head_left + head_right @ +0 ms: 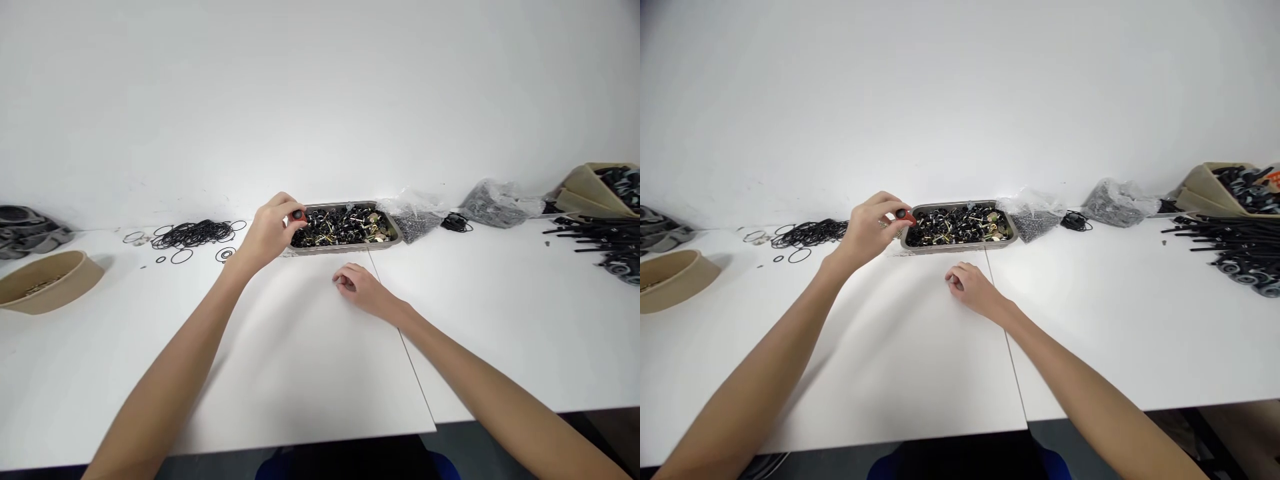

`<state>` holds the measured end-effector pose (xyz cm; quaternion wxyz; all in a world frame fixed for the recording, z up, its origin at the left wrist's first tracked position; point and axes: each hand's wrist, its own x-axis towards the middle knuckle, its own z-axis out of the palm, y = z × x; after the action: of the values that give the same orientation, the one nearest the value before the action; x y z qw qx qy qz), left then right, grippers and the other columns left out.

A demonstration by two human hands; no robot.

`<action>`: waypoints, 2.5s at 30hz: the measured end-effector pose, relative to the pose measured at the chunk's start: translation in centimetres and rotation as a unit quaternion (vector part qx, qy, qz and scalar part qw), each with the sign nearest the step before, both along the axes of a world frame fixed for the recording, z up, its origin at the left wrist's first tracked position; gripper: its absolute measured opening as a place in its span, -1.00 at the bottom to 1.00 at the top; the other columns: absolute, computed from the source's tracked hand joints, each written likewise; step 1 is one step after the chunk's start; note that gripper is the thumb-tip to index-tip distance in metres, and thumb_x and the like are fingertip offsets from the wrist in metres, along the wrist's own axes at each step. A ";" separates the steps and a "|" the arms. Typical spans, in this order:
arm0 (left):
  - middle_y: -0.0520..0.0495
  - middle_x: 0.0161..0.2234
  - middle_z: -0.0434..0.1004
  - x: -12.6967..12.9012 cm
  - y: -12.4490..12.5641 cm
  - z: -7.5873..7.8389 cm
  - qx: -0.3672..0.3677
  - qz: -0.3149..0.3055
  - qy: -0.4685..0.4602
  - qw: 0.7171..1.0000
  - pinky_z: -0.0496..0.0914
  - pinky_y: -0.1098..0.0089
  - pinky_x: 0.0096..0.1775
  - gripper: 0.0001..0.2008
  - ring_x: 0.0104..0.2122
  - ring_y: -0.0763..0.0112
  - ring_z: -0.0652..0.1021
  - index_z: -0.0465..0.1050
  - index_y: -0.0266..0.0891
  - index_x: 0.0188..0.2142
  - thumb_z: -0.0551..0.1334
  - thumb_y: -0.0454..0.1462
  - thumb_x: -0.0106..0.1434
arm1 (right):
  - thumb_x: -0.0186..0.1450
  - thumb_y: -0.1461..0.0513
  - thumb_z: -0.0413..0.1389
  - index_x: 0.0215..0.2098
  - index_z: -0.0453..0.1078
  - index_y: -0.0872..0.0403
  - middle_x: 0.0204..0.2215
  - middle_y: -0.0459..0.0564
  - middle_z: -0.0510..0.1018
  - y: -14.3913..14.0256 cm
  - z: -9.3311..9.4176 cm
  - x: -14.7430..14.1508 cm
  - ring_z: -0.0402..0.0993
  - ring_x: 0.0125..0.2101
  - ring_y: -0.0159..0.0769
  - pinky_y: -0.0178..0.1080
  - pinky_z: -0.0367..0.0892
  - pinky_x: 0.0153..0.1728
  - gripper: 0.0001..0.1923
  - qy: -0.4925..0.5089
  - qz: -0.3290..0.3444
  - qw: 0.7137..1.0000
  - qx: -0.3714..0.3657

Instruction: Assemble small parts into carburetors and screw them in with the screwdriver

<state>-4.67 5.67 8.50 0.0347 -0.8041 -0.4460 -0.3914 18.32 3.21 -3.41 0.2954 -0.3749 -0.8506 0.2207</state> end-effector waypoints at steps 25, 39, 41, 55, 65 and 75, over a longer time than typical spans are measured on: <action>-0.11 -0.20 0.46 -0.6 1.9 -2.9 -0.039 0.011 0.001 0.999 0.46 0.37 -0.30 -0.85 -0.34 0.44 0.48 0.50 -0.23 -0.21 0.23 -0.28 0.23 | 0.27 0.39 -0.01 -0.26 0.35 0.07 -0.32 -0.01 0.45 0.2 -0.2 0.3 0.35 -0.26 -0.26 -0.20 0.28 -0.20 -0.85 -0.017 0.011 1.000 0.006; -0.04 -0.28 0.42 -0.5 1.3 -2.3 -0.139 0.069 0.098 0.983 0.31 0.33 -0.28 -0.86 -0.41 0.42 0.42 0.43 -0.21 -0.30 0.26 -0.20 0.18 | 0.28 0.38 0.00 -0.25 0.35 0.08 -0.38 -0.04 0.43 0.1 0.1 0.3 0.33 -0.28 -0.27 -0.21 0.26 -0.19 -0.86 -0.031 0.013 0.999 0.000; -0.03 -0.30 0.44 -0.7 1.4 -2.2 -0.145 0.081 0.097 0.981 0.29 0.33 -0.30 -0.85 -0.41 0.41 0.42 0.43 -0.21 -0.30 0.27 -0.19 0.17 | 0.28 0.38 0.01 -0.24 0.35 0.08 -0.39 -0.04 0.42 0.1 0.2 0.3 0.33 -0.28 -0.27 -0.20 0.26 -0.19 -0.86 -0.035 0.011 0.999 -0.003; -0.03 -0.37 0.52 -0.6 1.4 -2.2 -0.198 0.101 0.085 0.971 0.25 0.35 -0.35 -0.88 -0.40 0.36 0.44 0.46 -0.20 -0.31 0.22 -0.25 0.14 | 0.29 0.38 0.00 -0.21 0.34 0.06 -0.43 -0.07 0.42 0.0 0.1 0.3 0.32 -0.25 -0.25 -0.16 0.24 -0.11 -0.84 -0.047 0.009 0.999 -0.013; -0.06 -0.35 0.50 -1.8 2.7 -4.2 -0.215 0.100 0.152 0.959 0.24 0.34 -0.34 -0.86 -0.37 0.30 0.44 0.36 -0.17 -0.31 0.21 -0.27 0.09 | 0.29 0.38 -0.01 -0.19 0.35 0.06 -0.43 -0.05 0.42 -0.1 0.5 0.3 0.33 -0.24 -0.22 -0.14 0.24 -0.09 -0.81 -0.058 0.009 0.998 -0.017; 0.03 -0.54 0.38 -2.1 3.0 -5.1 -0.240 0.108 0.087 0.961 0.19 0.36 -0.41 -0.88 -0.52 0.36 0.36 0.28 -0.16 -0.39 0.19 -0.22 0.06 | 0.29 0.37 -0.01 -0.17 0.37 0.06 -0.39 -0.02 0.44 -0.3 0.8 0.2 0.34 -0.22 -0.21 -0.13 0.24 -0.09 -0.80 -0.059 0.003 0.998 -0.024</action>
<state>-6.72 8.72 3.41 -0.0789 -0.7670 -0.6062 -0.1950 18.50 2.89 -2.64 0.2347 -0.3921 -0.8620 0.2193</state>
